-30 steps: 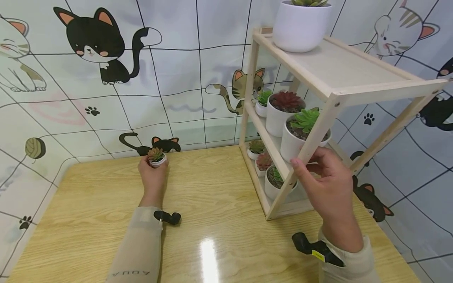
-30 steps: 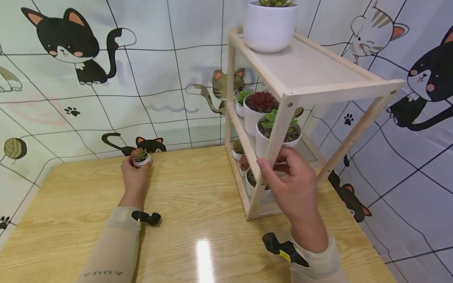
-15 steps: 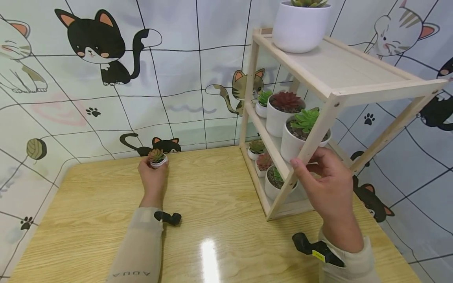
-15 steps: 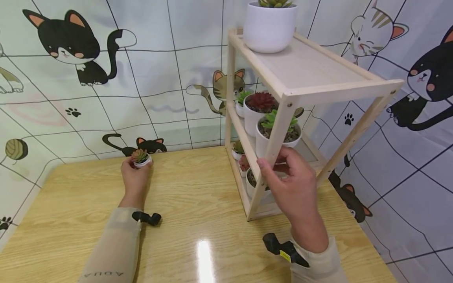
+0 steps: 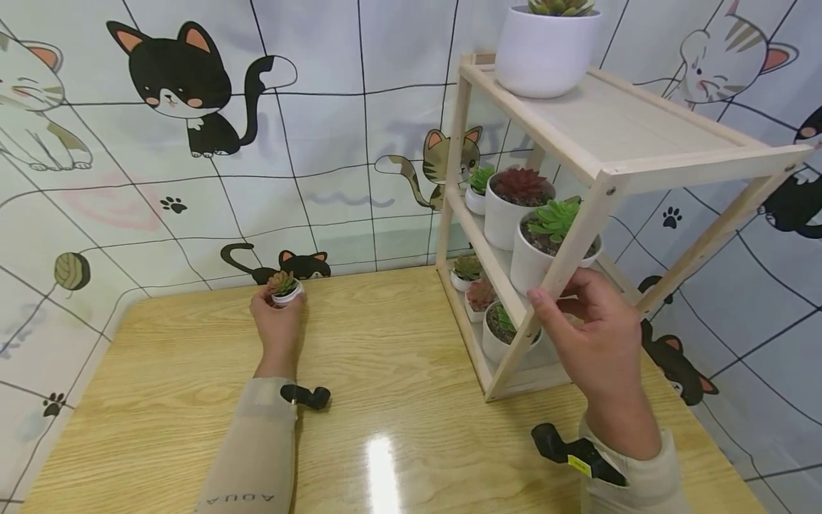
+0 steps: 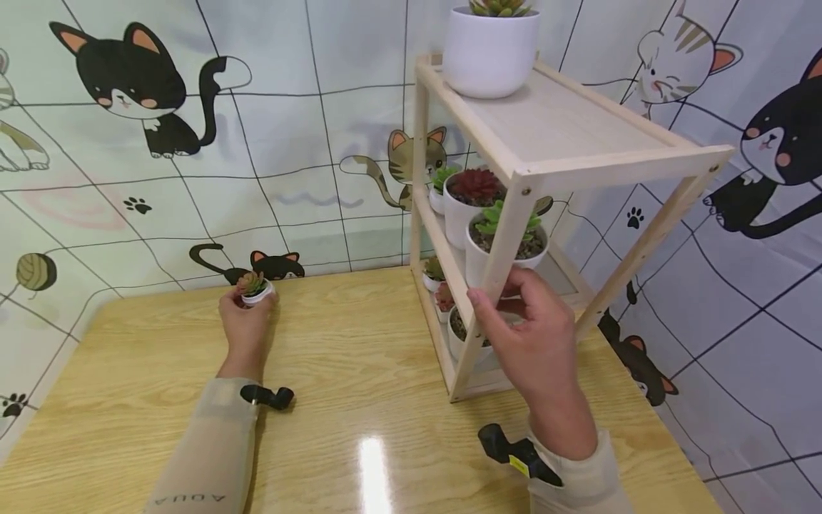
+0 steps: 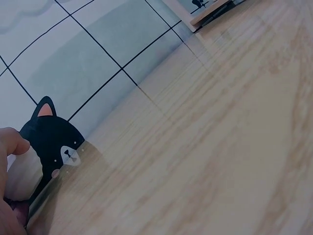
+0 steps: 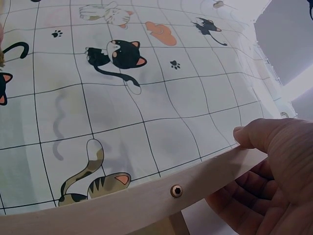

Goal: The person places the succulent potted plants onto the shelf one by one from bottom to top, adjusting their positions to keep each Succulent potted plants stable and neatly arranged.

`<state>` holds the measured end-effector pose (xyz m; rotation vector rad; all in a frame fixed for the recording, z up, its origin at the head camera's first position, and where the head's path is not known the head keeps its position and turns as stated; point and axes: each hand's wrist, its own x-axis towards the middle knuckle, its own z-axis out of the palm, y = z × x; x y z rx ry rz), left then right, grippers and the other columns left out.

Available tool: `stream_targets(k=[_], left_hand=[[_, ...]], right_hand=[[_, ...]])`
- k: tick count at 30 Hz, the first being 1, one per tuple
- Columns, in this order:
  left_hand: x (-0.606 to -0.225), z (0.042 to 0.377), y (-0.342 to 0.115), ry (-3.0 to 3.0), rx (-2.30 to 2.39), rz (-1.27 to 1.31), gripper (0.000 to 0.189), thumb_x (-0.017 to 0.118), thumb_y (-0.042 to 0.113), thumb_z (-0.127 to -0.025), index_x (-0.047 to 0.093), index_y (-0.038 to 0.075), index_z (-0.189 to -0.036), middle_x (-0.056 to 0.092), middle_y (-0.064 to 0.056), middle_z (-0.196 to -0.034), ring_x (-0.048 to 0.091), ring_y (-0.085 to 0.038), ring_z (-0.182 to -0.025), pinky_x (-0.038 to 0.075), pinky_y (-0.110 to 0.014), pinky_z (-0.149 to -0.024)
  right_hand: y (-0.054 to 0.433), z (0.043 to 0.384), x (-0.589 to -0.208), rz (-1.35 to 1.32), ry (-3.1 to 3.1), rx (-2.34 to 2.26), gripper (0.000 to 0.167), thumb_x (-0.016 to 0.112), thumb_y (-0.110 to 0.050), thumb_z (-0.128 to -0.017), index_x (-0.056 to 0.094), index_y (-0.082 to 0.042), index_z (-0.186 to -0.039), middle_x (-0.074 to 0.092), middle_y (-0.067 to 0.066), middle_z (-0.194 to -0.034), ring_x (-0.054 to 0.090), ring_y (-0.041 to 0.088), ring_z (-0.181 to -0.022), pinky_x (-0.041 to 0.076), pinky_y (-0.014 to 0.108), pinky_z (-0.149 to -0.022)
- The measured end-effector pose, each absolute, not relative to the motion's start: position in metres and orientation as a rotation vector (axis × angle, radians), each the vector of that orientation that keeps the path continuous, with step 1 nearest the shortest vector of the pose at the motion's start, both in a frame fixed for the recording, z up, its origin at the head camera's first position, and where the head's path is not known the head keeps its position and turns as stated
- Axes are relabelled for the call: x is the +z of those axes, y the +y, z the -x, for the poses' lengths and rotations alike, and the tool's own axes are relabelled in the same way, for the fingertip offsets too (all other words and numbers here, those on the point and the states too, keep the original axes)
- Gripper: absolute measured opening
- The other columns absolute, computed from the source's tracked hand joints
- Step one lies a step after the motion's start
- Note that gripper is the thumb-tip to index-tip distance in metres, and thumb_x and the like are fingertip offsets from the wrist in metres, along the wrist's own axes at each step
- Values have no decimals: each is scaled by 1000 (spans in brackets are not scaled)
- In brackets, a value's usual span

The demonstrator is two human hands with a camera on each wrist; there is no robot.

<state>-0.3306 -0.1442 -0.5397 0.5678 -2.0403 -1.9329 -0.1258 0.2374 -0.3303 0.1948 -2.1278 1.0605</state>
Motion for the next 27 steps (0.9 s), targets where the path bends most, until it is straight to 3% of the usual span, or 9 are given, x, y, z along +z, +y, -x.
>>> stream_targets(k=[14,23,27], left_hand=[[-536,323,-144,-2004,-1880,-517,71,78,10,-88,43,1,-148,31,-18,-150,46,-27,-138,41,-38,-120],[-528,321,-142,-2029,-1865,-469,69,77,12,-89,43,-2,-148,45,-20,-151,49,-30,-139,40,-42,-121],[-522,319,-139,-2030,-1866,-422,71,77,12,-89,42,-4,-149,45,-22,-152,49,-32,-141,40,-43,-121]], right_hand=[[236,124,-332,-186,-2120,1072,37,78,9,-85,67,10,-121,72,25,-112,63,-12,-93,50,2,-81],[236,124,-331,-175,-2125,1072,37,78,7,-86,68,9,-121,72,24,-112,64,-12,-92,50,2,-81],[237,125,-331,-193,-2116,1065,37,79,8,-85,68,9,-120,72,23,-110,63,-12,-91,50,2,-81]])
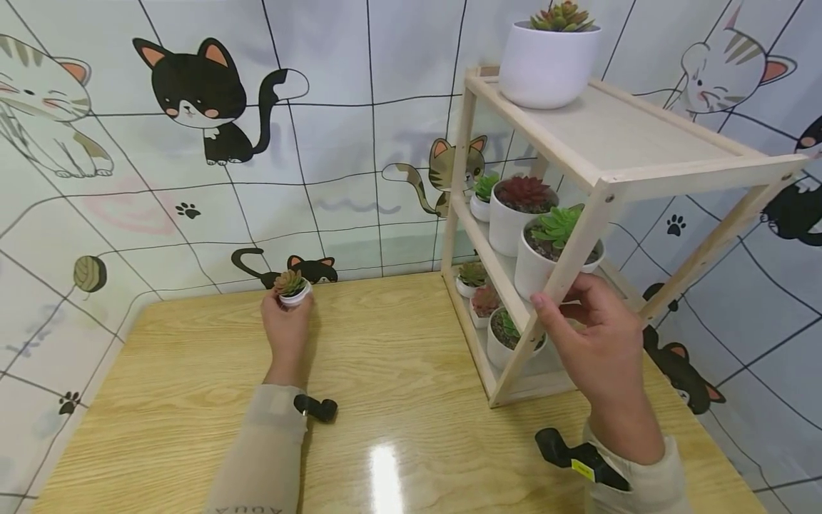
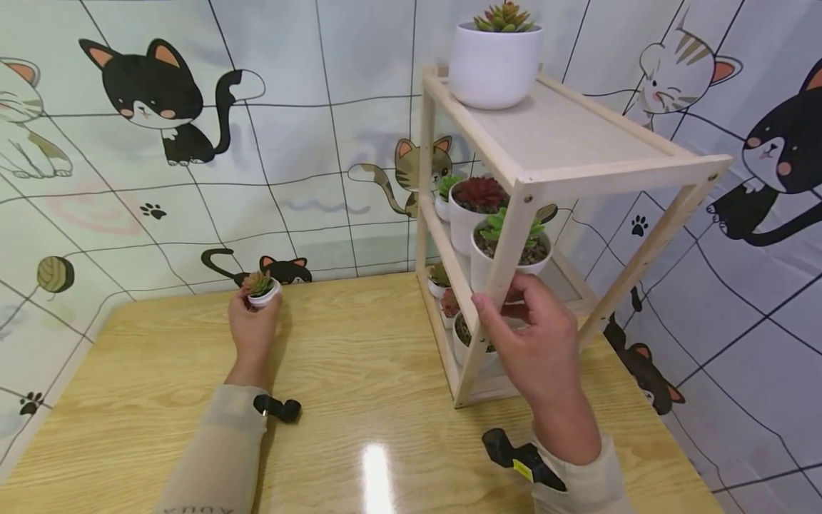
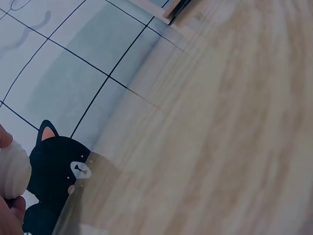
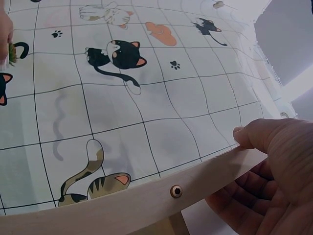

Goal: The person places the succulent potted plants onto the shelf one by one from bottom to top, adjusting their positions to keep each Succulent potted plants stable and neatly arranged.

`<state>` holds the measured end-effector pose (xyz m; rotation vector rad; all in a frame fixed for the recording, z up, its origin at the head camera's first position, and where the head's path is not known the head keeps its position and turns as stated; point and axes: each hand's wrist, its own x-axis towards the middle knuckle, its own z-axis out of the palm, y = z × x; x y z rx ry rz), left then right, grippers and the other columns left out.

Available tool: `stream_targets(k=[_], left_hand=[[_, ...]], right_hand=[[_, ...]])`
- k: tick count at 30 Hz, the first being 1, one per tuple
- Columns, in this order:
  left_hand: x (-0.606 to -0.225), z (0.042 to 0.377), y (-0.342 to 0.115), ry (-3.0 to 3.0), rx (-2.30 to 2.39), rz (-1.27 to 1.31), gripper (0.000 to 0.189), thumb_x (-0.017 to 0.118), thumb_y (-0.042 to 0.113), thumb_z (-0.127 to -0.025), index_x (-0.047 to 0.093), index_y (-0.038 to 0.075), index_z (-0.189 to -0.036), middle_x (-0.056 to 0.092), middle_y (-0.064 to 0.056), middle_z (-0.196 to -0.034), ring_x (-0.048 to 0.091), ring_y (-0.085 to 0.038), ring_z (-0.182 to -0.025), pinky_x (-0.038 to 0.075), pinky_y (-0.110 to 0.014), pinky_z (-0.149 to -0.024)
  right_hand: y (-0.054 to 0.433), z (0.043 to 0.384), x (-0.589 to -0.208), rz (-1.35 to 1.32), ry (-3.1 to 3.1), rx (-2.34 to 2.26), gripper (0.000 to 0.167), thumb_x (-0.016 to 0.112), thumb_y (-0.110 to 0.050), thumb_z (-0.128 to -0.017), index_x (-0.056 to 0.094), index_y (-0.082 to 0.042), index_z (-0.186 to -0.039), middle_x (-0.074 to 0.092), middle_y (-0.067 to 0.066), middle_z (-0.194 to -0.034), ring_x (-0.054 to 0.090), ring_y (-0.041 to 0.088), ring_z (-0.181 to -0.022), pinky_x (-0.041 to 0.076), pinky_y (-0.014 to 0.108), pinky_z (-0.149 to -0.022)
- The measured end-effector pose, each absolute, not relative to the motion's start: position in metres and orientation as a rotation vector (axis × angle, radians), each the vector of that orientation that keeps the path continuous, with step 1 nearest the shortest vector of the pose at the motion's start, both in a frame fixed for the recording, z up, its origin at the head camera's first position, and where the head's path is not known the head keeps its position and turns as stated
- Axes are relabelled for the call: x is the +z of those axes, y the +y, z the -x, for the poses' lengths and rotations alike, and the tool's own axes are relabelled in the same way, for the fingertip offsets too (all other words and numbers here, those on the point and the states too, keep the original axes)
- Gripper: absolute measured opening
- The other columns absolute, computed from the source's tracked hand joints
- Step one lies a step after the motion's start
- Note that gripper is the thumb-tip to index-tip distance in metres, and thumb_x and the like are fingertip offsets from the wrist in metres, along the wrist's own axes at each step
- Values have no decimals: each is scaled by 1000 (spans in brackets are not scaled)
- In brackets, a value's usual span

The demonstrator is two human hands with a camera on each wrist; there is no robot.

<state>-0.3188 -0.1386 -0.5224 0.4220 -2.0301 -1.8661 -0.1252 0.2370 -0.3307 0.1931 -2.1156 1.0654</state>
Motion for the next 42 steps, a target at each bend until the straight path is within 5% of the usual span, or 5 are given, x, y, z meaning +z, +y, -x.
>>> stream_targets(k=[4,12,19,26,42], left_hand=[[-518,316,-134,-2034,-1880,-365,74,77,15,-91,41,-1,-152,45,-21,-153,49,-32,-142,43,-42,-119],[-502,307,-128,-2048,-1861,-226,75,77,18,-93,39,2,-155,43,-18,-155,50,-27,-141,47,-42,-116],[-489,300,-122,-2042,-1822,-148,75,79,18,-92,40,1,-154,43,-19,-153,49,-29,-142,44,-43,-118],[-474,292,-115,-2056,-1735,-75,73,79,21,-92,43,0,-152,45,-19,-146,50,-27,-139,41,-38,-121],[-437,271,-94,-2036,-1725,127,64,81,14,-91,52,1,-147,52,-14,-135,53,-20,-129,45,-32,-116]], right_hand=[[237,125,-331,-214,-2106,1068,36,78,10,-85,68,9,-120,72,20,-108,64,-10,-91,51,3,-81],[236,124,-330,-184,-2101,1116,34,78,8,-86,70,6,-119,68,-11,-107,66,-6,-89,52,4,-80],[236,124,-330,-202,-2109,1094,34,77,8,-86,68,8,-119,72,18,-107,65,-7,-90,52,4,-81],[236,124,-330,-180,-2107,1112,34,78,8,-86,69,7,-119,71,7,-108,66,-7,-89,52,4,-77],[235,124,-329,-148,-2144,1092,35,78,5,-88,67,8,-121,72,18,-111,64,-9,-90,52,4,-77]])
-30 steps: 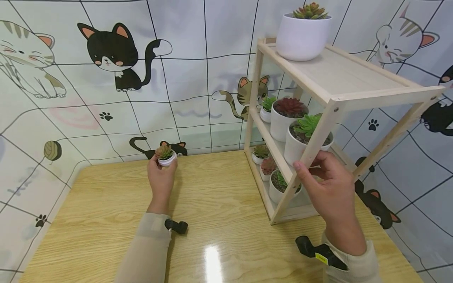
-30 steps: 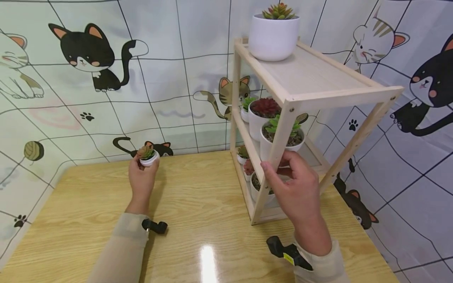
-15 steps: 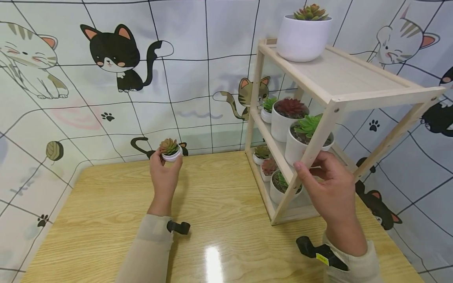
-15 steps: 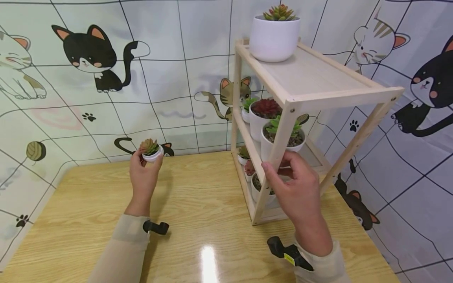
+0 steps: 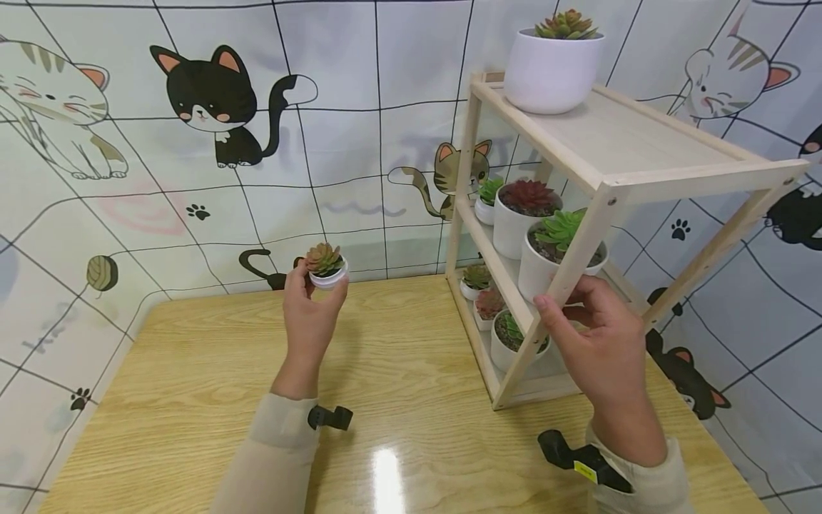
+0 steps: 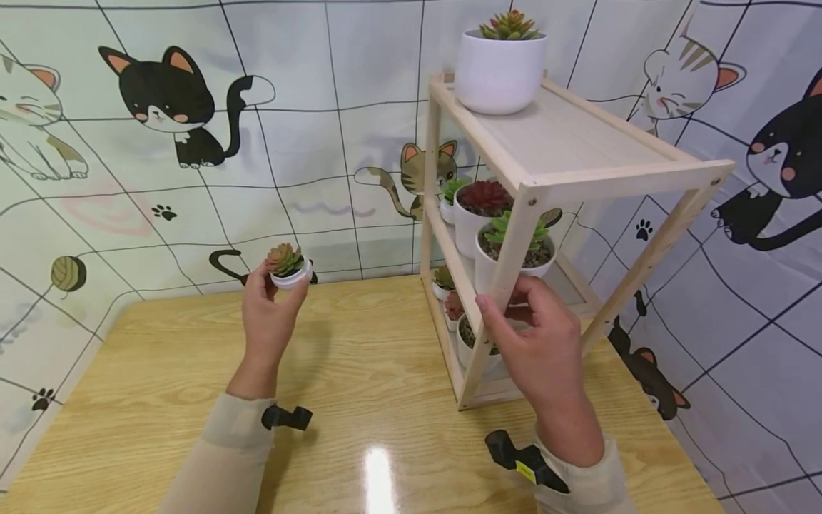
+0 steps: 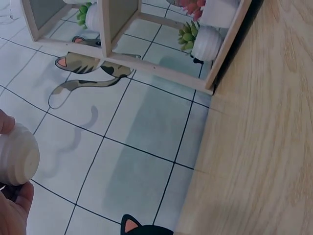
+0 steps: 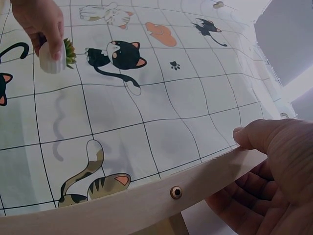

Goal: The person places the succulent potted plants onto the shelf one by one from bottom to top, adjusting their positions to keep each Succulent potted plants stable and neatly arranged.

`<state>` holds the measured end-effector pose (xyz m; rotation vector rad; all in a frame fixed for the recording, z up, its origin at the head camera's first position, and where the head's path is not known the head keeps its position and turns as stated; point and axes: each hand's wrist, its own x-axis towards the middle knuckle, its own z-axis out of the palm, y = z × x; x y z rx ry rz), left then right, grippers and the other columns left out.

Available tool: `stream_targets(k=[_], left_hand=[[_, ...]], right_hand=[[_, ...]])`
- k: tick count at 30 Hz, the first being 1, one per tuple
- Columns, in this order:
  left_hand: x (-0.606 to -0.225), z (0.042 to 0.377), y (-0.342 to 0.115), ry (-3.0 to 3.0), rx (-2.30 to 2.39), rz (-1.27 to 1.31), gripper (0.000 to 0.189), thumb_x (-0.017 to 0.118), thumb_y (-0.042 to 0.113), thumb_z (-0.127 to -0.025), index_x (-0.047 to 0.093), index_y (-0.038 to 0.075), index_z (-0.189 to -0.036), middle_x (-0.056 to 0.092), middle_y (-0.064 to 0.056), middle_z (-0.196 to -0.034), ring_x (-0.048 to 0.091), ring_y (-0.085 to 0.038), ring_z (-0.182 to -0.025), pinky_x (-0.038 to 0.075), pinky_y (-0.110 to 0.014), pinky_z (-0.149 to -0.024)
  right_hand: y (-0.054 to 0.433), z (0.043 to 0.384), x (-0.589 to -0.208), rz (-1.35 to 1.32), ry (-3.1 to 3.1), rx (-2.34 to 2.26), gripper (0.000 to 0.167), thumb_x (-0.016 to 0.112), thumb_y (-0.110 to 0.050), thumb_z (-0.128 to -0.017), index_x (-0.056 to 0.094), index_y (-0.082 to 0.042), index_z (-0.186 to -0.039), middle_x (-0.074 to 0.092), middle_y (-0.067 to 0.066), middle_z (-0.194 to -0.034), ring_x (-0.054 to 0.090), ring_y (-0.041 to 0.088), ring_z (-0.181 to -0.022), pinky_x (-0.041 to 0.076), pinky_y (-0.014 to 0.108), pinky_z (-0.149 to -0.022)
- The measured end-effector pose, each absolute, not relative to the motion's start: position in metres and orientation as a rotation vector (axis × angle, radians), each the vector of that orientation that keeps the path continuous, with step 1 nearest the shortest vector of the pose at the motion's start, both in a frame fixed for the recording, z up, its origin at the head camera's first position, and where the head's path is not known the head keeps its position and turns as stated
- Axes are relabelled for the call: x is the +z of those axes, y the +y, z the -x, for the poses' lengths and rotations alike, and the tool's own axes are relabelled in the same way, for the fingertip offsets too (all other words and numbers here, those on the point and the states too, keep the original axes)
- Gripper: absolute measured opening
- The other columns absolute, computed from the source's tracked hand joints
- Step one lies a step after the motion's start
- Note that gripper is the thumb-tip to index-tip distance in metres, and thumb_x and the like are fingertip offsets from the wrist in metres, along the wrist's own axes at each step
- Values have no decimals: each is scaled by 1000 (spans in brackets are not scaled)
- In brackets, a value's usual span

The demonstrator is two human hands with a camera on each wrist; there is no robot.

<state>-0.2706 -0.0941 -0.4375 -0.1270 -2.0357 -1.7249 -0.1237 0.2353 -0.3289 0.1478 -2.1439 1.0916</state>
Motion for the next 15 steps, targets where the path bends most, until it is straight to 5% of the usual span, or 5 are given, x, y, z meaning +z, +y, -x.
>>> stream_targets(k=[6,15], left_hand=[[-431,265,-87,-1999,-1768,193,62,81,11,-90,54,1,-144,53,-13,-135,54,-18,-125,47,-18,-108],[-421,253,-75,-2036,-1774,270,62,81,14,-91,54,1,-145,55,-13,-136,57,-20,-124,48,-20,-108]], right_hand=[[236,124,-329,-153,-2142,1107,34,77,5,-88,67,9,-121,72,17,-111,65,-7,-89,53,5,-76],[237,124,-329,-167,-2130,1108,32,77,6,-88,67,10,-119,72,19,-108,64,-8,-88,53,5,-77]])
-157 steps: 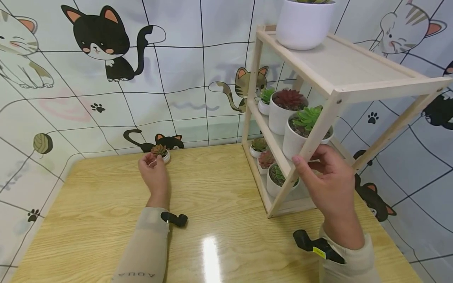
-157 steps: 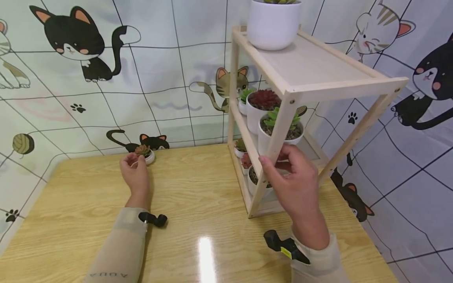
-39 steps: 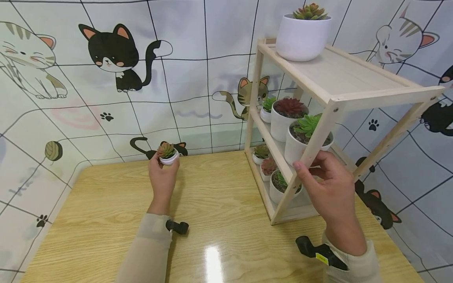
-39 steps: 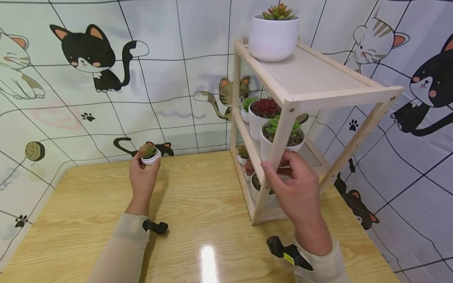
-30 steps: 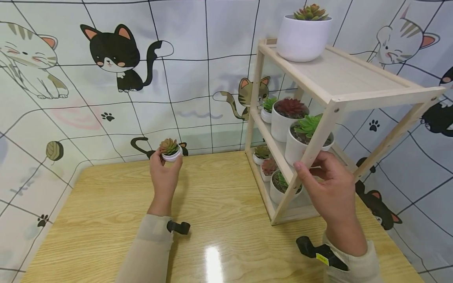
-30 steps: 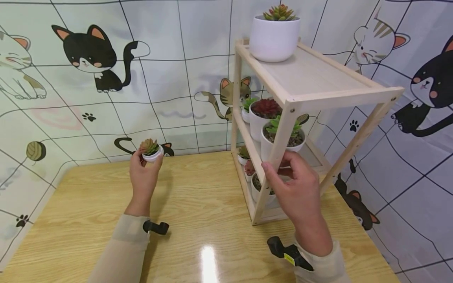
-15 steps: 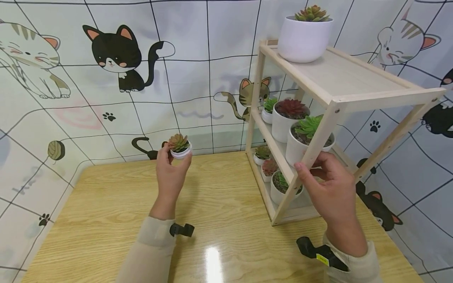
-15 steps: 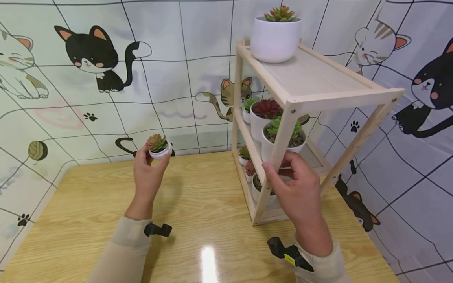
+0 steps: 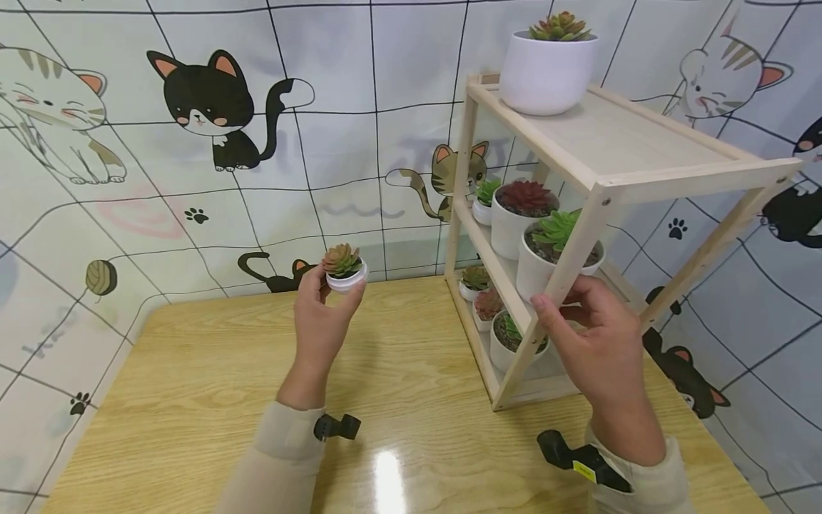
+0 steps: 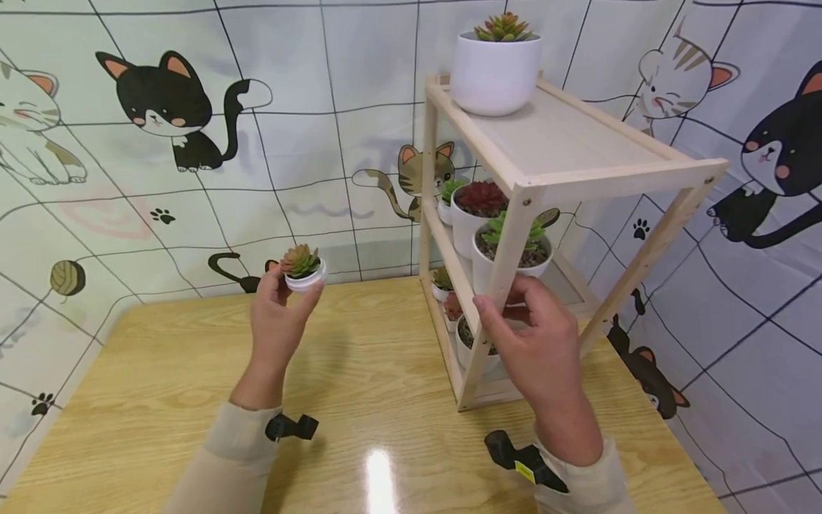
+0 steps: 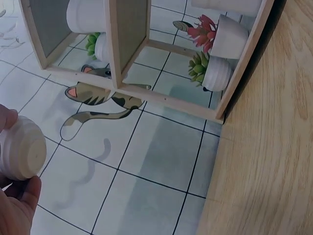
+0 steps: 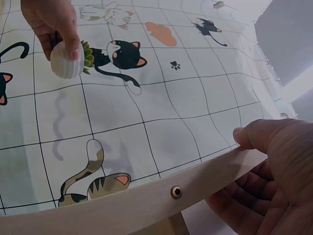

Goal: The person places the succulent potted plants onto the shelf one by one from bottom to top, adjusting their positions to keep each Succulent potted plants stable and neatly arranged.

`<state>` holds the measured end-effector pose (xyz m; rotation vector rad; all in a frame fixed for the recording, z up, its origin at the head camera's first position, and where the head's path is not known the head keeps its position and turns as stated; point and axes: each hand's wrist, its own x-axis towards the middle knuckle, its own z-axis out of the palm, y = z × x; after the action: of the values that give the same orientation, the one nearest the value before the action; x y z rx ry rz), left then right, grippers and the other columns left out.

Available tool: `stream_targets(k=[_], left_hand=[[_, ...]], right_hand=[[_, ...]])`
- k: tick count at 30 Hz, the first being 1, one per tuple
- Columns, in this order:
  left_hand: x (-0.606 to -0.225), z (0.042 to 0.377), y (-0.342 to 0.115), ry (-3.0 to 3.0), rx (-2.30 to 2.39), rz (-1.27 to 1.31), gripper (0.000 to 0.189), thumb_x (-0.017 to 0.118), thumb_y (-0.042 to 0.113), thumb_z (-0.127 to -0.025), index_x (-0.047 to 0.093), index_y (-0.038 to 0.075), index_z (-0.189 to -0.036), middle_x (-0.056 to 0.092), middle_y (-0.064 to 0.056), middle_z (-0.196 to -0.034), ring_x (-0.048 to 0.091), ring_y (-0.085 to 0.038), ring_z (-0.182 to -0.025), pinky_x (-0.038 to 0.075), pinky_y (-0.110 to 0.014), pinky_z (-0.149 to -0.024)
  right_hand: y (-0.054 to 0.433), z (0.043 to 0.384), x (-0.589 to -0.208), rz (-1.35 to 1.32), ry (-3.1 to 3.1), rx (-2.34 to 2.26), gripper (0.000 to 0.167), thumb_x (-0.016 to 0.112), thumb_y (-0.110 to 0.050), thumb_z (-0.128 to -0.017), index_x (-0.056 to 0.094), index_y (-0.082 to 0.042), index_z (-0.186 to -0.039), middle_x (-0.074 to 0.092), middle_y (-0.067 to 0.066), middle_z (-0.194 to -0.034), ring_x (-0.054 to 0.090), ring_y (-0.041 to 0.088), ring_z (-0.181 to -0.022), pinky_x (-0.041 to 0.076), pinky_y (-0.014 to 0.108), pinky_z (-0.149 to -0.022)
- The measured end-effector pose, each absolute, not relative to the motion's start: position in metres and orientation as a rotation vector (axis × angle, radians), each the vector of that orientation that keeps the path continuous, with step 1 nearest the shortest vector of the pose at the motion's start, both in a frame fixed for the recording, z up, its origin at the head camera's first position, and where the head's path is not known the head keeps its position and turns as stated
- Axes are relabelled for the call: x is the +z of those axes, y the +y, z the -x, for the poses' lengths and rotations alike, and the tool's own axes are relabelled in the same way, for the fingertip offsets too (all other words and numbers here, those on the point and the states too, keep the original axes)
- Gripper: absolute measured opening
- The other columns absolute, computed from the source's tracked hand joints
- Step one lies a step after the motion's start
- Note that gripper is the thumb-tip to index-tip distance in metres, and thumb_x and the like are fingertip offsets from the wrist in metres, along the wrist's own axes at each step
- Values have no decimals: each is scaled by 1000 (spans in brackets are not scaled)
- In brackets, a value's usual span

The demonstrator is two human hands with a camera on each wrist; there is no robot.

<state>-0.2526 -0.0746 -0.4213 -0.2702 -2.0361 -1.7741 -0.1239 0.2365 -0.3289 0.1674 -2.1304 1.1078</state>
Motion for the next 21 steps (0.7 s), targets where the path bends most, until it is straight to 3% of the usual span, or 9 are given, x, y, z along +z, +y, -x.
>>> stream_targets(k=[9,21], left_hand=[[-414,239,-54,-2053,-1746,390,63,83,12,-89,55,3,-144,56,-12,-135,57,-19,-126,49,-21,-109],[-395,234,-29,-2072,-1780,526,64,82,15,-90,53,2,-145,54,-11,-139,57,-21,-128,50,-34,-113]], right_hand=[[235,123,-327,-134,-2157,1139,32,77,3,-89,68,7,-120,72,18,-111,64,-7,-89,53,5,-75],[236,121,-327,-107,-2167,1176,33,78,0,-90,69,4,-121,72,17,-113,64,-6,-88,54,6,-71]])
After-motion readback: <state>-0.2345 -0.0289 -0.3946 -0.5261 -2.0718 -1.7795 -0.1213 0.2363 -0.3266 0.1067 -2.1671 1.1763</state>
